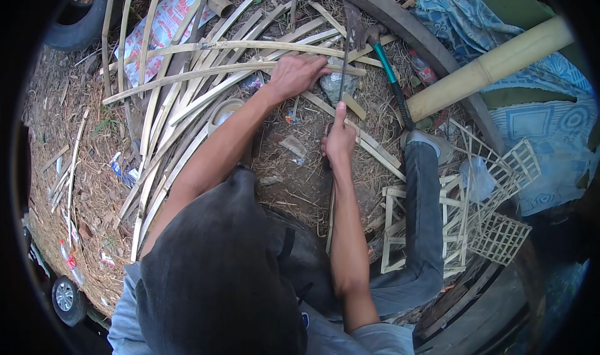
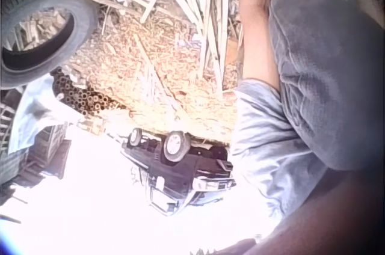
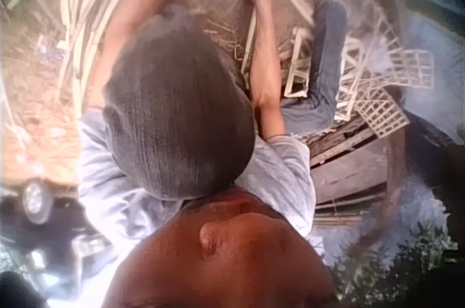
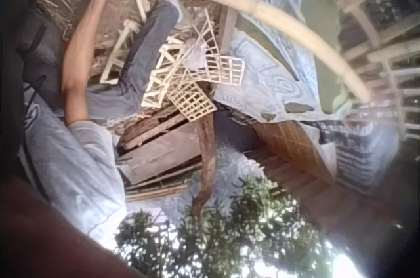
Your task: The person constructs a lattice structure from bamboo strips by hand. They use a machete to shave and trim bamboo strips, then position them into a grid and secure the joints with a hammer.
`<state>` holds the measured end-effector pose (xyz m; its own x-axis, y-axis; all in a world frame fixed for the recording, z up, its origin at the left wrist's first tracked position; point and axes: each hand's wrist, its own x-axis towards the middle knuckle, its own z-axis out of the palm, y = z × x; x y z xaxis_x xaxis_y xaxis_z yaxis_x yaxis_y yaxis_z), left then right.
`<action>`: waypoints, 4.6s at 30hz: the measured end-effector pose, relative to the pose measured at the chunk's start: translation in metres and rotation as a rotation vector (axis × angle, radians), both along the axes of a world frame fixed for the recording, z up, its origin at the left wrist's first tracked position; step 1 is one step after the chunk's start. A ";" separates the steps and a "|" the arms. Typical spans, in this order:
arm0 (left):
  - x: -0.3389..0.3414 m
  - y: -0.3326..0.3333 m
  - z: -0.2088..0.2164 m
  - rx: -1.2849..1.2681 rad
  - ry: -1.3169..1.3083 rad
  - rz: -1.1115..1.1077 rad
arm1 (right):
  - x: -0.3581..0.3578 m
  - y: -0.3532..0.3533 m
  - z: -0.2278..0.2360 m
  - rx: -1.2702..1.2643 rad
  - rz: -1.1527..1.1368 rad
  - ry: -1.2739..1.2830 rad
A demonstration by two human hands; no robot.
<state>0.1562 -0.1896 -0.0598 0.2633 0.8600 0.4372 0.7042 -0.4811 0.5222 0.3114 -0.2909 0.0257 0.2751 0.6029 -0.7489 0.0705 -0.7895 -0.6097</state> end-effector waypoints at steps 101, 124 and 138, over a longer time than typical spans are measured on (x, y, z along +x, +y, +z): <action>0.023 0.008 0.061 -0.556 -1.036 0.322 | -0.020 -0.010 0.027 0.197 0.554 -0.568; 0.010 0.014 0.089 -0.645 -1.310 0.299 | -0.032 -0.041 0.016 -0.046 0.363 0.479; 0.023 0.006 0.094 -0.715 -1.086 0.136 | -0.022 -0.039 0.034 -0.176 0.483 0.513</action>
